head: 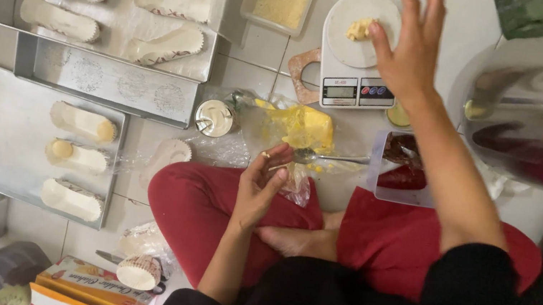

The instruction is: The person is portioning dough on a scale, flattening it, adding filling from a container, and sealing the dough to form stuffed pastries.

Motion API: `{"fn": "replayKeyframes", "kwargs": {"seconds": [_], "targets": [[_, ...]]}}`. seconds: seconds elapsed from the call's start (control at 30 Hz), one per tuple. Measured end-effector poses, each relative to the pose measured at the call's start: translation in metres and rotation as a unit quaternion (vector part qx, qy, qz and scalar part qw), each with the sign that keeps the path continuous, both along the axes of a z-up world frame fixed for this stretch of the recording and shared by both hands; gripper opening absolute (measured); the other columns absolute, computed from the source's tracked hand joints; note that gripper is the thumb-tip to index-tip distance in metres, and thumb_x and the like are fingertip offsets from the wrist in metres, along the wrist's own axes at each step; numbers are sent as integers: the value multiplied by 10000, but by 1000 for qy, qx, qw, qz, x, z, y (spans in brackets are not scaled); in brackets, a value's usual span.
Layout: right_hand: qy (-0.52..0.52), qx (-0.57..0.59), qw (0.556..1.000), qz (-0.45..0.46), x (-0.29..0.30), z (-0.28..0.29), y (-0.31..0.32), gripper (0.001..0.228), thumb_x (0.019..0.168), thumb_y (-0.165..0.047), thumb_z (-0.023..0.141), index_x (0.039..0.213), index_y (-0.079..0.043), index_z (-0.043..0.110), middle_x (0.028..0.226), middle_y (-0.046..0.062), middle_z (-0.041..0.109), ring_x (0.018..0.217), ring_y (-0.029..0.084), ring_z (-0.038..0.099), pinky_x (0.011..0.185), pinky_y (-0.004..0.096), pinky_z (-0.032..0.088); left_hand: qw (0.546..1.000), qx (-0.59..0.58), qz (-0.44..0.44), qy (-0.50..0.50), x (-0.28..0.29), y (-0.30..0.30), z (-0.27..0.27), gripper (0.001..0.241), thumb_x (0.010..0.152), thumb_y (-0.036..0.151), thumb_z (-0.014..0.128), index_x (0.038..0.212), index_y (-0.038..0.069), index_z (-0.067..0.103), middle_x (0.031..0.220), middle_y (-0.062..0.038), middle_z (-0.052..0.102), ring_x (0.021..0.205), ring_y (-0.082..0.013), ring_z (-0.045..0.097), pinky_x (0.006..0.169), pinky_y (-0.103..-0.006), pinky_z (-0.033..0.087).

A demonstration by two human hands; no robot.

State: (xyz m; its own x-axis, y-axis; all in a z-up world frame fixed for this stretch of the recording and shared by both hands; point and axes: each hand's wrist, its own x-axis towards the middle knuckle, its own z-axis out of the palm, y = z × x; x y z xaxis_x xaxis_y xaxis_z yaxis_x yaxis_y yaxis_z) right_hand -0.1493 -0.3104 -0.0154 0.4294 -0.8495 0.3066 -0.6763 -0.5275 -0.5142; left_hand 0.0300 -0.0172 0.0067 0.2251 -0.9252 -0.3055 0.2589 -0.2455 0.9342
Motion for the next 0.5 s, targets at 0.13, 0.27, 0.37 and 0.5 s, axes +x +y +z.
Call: {"fn": "replayKeyframes", "kwargs": {"seconds": [0.13,0.27,0.37,0.5], "targets": [[-91,-44,989,108,-17,28,3,399,1096,-119,656,1442,35,530,1355,230,472,1184,369,563,1034,508,502,1000,-14,-18,20,-15,-7,-1,655,1007,516,449,1428,22,531,1400,-172,619,1292,-288,612,1056,-393,511],[105,88,988,72,-6,-45,-25,520,1044,-260,636,1456,41,537,1376,244,561,1223,433,495,1037,525,386,996,-17,-67,58,-31,-17,5,959,923,800,191,1459,74,518,1415,-164,610,1302,-296,590,1072,-429,480],[180,134,974,-21,5,-108,-39,625,1074,-397,545,1536,7,428,1438,225,488,1257,453,445,1016,567,384,995,-28,-73,60,-34,-14,5,952,936,787,174,1477,74,499,1428,-167,597,1317,-292,573,1087,-438,459],[151,-10,987,-62,8,-153,-36,356,902,-346,818,1142,-98,728,1135,104,704,1008,339,637,804,466,505,998,3,-57,24,-28,-6,25,942,917,787,227,1457,72,519,1406,-168,617,1295,-298,602,1083,-435,487]]}}
